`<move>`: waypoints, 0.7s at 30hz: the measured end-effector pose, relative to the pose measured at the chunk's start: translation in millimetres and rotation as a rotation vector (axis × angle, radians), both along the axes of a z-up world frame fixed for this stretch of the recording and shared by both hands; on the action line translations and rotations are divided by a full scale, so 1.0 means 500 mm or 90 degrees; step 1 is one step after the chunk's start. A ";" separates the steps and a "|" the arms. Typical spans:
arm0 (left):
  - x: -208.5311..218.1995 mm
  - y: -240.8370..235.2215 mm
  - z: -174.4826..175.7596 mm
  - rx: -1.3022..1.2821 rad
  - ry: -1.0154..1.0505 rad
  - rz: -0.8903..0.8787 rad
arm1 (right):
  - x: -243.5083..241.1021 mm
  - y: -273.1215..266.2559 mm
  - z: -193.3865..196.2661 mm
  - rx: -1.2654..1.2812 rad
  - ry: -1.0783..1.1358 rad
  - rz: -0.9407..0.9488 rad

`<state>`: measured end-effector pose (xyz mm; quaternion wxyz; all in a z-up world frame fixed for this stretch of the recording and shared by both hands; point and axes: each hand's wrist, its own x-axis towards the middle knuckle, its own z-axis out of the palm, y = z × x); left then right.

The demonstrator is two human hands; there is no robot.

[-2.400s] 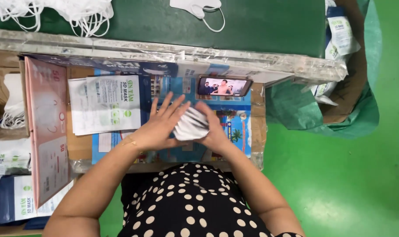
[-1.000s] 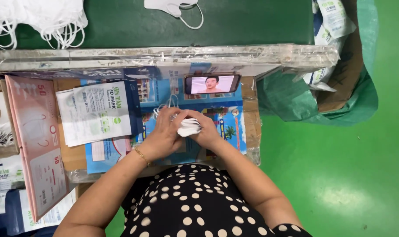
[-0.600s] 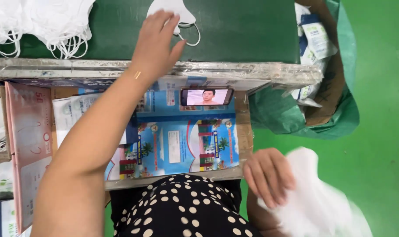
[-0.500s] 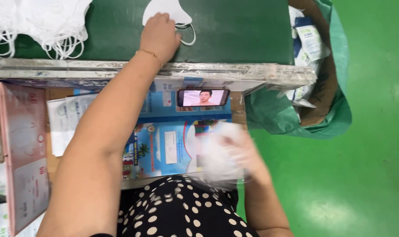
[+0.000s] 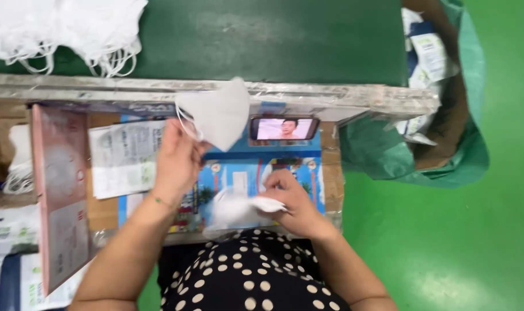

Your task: Manually packaging face masks into plastic pouches and organizing them in containers.

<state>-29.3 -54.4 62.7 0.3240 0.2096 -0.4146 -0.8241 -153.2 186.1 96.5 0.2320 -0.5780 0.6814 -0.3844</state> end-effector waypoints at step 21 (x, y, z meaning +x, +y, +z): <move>0.098 0.037 -0.073 -0.904 -0.457 -0.257 | 0.058 -0.079 -0.252 -0.126 -0.129 -0.130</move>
